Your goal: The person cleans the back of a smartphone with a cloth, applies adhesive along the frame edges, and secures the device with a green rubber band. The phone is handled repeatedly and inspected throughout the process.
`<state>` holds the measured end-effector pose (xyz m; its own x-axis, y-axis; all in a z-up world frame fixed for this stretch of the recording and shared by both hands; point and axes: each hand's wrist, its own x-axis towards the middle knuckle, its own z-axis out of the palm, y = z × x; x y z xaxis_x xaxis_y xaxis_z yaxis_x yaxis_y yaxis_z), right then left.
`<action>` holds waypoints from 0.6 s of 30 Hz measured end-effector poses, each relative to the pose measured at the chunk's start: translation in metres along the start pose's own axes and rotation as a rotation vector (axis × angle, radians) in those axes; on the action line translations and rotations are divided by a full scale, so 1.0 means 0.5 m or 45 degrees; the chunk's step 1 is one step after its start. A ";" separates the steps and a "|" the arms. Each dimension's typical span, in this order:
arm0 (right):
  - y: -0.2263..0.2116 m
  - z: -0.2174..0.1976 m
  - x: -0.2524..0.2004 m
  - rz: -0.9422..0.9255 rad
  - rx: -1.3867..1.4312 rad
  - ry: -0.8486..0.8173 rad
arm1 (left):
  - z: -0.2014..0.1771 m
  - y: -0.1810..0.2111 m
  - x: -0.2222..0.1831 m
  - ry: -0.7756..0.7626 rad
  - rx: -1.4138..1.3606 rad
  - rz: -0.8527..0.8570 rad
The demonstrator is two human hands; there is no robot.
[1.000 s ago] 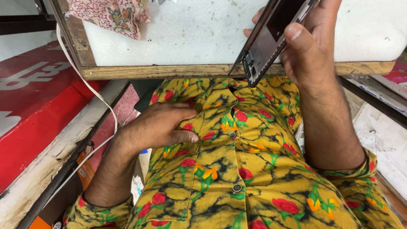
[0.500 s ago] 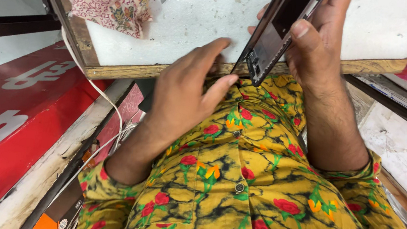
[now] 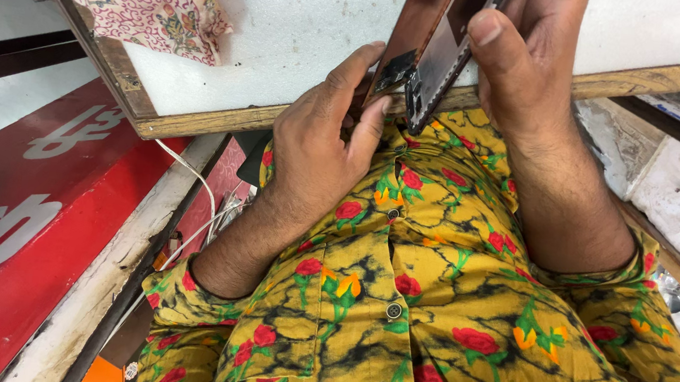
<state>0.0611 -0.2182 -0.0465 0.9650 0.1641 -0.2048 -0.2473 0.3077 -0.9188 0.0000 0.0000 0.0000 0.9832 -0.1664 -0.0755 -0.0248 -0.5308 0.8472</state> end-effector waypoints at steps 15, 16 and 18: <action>-0.033 0.017 0.002 -0.055 0.152 -0.040 | -0.145 -0.003 0.024 0.375 0.246 0.042; -0.036 0.017 0.004 -0.030 0.147 -0.049 | -0.162 -0.001 0.035 0.405 0.299 0.055; -0.039 0.017 0.010 -0.010 0.137 -0.070 | -0.191 -0.003 0.063 0.431 0.348 0.073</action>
<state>0.0700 -0.2155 -0.0268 0.9614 0.2115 -0.1759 -0.2503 0.4076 -0.8782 0.0484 0.0748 0.0465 0.9816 0.0555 0.1826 -0.0832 -0.7365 0.6712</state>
